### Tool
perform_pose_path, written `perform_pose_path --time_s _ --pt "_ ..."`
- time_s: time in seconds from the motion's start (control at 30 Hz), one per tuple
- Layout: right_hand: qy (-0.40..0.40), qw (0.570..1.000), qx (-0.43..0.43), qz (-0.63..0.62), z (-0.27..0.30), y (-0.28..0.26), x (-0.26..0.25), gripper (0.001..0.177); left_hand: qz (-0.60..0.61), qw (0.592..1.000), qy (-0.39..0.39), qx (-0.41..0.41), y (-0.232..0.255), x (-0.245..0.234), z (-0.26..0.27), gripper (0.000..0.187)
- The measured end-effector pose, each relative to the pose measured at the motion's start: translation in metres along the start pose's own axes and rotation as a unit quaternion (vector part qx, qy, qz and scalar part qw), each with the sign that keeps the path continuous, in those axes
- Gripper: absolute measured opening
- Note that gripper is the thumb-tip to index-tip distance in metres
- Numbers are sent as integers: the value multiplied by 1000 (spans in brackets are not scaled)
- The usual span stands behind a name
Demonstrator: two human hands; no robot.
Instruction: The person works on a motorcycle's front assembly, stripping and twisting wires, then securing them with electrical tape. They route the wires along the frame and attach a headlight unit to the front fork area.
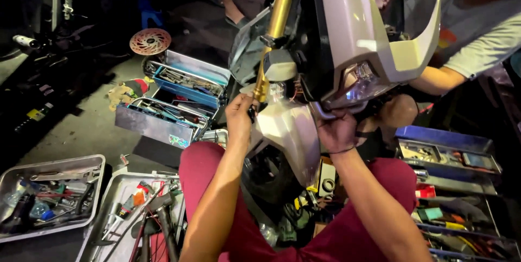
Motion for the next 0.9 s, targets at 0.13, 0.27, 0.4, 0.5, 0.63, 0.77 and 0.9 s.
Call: perform_pose_path --time_s 0.13,0.27,0.4,0.5,0.63,0.77,0.9 --pt "-27 1000 0 -4 -23 3 16 53 -19 1000 -1 24 0 0 -4 27" --pt "-42 999 -12 11 -73 -16 15 56 -100 991 -21 87 29 14 14 23" --pt "-45 999 -19 1 15 12 94 57 -134 983 -52 118 30 29 33 17" --pt "-63 998 -15 15 15 14 110 50 -165 969 -82 163 44 53 43 13" --pt "-46 999 1 5 -42 5 90 45 -235 917 -114 301 70 96 43 33" --pt "-22 998 -23 51 -94 -1 69 45 -281 877 -83 380 91 136 31 55" --pt "-6 994 -25 110 -124 -14 63 43 -307 879 -53 360 87 155 9 61"
Point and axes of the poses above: each hand's wrist, its own z-axis away from the middle knuckle, its own x-axis out of the palm, y = z × x, the point moved 3 cm from there along -z, towards the middle knuckle, and after that the axes turned 12 degrees about y, right-handed, at the moved point
